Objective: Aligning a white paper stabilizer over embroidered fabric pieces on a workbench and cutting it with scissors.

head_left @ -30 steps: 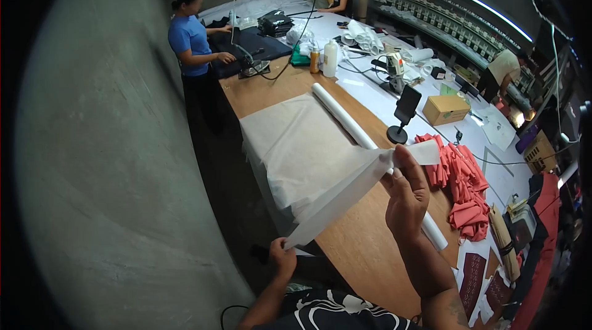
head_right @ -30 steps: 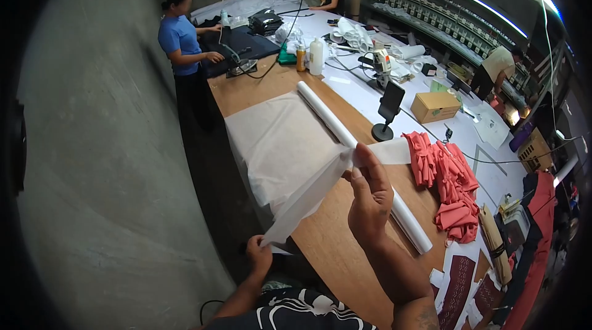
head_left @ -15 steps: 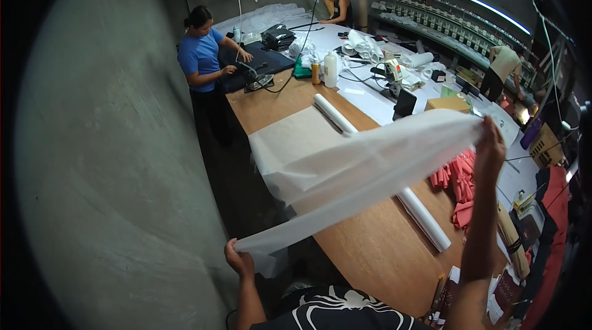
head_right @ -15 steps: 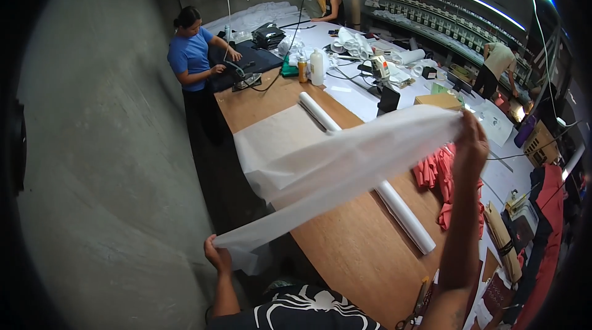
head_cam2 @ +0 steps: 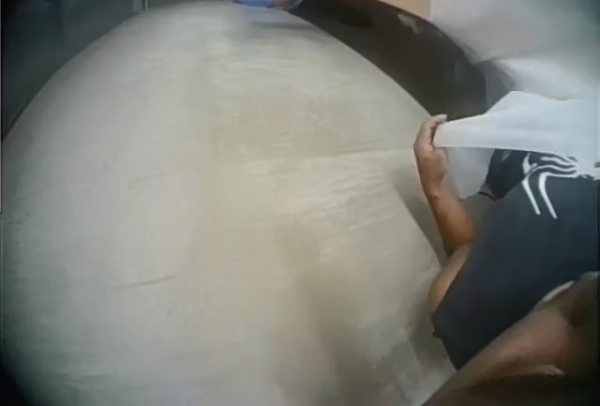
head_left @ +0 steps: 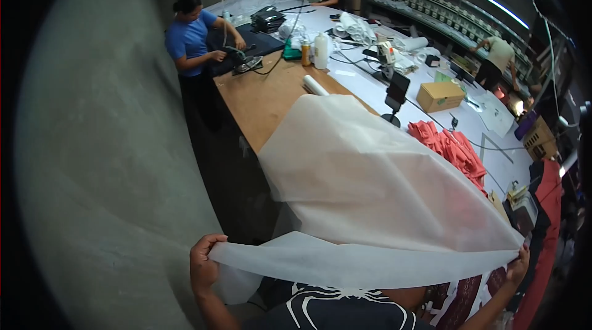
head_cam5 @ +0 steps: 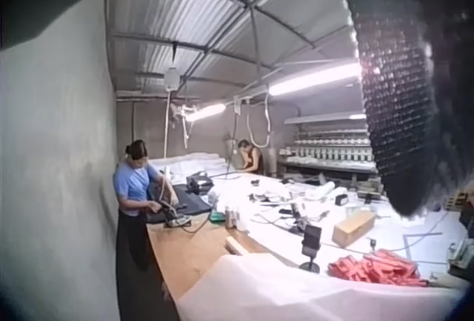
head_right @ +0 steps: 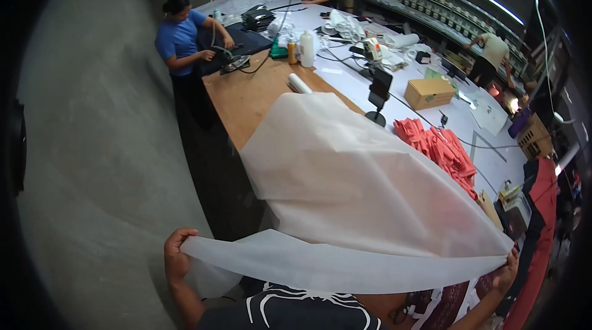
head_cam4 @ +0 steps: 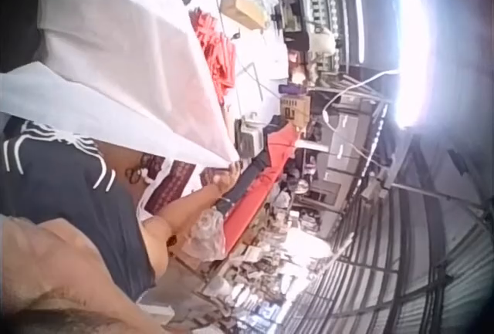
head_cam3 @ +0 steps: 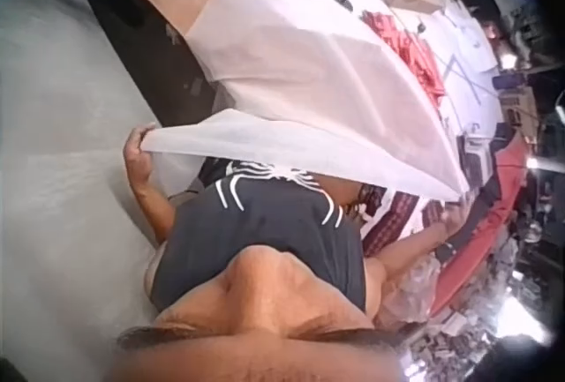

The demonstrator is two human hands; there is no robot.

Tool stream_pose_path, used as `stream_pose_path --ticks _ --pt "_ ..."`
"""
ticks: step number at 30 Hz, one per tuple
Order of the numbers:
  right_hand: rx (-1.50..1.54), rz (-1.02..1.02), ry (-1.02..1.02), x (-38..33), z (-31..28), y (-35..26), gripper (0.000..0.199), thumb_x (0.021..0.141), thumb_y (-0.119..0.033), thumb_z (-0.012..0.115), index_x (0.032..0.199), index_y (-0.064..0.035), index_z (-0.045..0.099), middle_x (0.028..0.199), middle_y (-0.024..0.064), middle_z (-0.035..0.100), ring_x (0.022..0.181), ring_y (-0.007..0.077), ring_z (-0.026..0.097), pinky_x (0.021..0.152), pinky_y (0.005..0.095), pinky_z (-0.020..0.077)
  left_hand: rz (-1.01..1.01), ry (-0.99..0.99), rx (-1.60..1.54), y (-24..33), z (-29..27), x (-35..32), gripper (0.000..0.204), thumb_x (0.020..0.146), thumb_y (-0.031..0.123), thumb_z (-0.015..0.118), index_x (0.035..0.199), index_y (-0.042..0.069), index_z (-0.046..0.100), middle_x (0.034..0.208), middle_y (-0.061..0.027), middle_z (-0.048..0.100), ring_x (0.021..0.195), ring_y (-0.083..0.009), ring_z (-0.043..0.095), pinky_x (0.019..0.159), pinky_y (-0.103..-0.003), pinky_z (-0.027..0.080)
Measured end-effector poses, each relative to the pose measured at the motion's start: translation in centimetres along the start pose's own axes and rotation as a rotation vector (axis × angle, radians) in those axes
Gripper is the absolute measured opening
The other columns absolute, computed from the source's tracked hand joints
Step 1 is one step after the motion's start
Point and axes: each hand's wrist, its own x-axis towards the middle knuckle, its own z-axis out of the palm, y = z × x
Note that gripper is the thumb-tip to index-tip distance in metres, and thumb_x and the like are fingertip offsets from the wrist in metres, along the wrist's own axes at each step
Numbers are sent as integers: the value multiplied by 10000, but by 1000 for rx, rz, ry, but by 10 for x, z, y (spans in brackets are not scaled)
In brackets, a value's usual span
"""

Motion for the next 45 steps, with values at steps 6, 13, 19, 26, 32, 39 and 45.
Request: stream_pose_path --ticks 6,13,19,26,32,39,45 --pt "120 -52 381 -95 -50 -31 281 898 -89 607 1177 -111 579 1120 80 623 1055 258 594 936 408 500 -289 -174 209 -31 43 10 257 903 -23 475 1098 -2 641 949 -63 663 883 -142 614 818 -272 479" --pt "-245 -105 348 -126 -30 -77 334 952 -173 566 1277 -96 556 1116 38 601 1065 194 572 949 335 451 -139 -230 -44 18 15 44 121 901 64 571 970 6 652 855 -37 644 765 -121 592 704 -240 471" --pt "-174 -279 340 -68 79 -68 351 962 -199 573 1287 -67 572 1254 69 586 1127 205 575 992 356 449 53 -323 -119 -9 -54 29 134 849 71 595 763 -18 644 673 -23 615 644 -106 569 595 -242 434" --pt "-780 -617 261 63 348 14 288 925 -81 570 1188 -17 668 1088 68 679 903 90 619 825 220 478 -452 71 512 -87 -29 41 326 928 174 620 694 -43 553 590 -71 509 558 -136 435 546 -329 379" --pt "-992 -580 -193 103 554 212 242 891 -142 612 1067 0 698 983 196 712 898 287 692 822 359 529 -499 231 756 -229 -35 59 307 909 170 626 732 -73 567 662 -196 559 567 -306 505 585 -429 419" --pt "-1119 -441 -339 94 626 380 179 860 -130 606 979 -30 697 953 197 673 879 371 649 791 445 515 -680 133 860 -346 -51 74 241 900 145 620 786 -68 625 691 -184 616 614 -262 591 616 -411 455" --pt "-1216 -336 -392 97 641 436 210 869 -168 608 984 -22 704 959 201 681 893 378 648 810 454 510 -610 46 915 -387 -46 98 228 855 142 656 788 -76 634 693 -211 631 654 -325 639 630 -449 473"
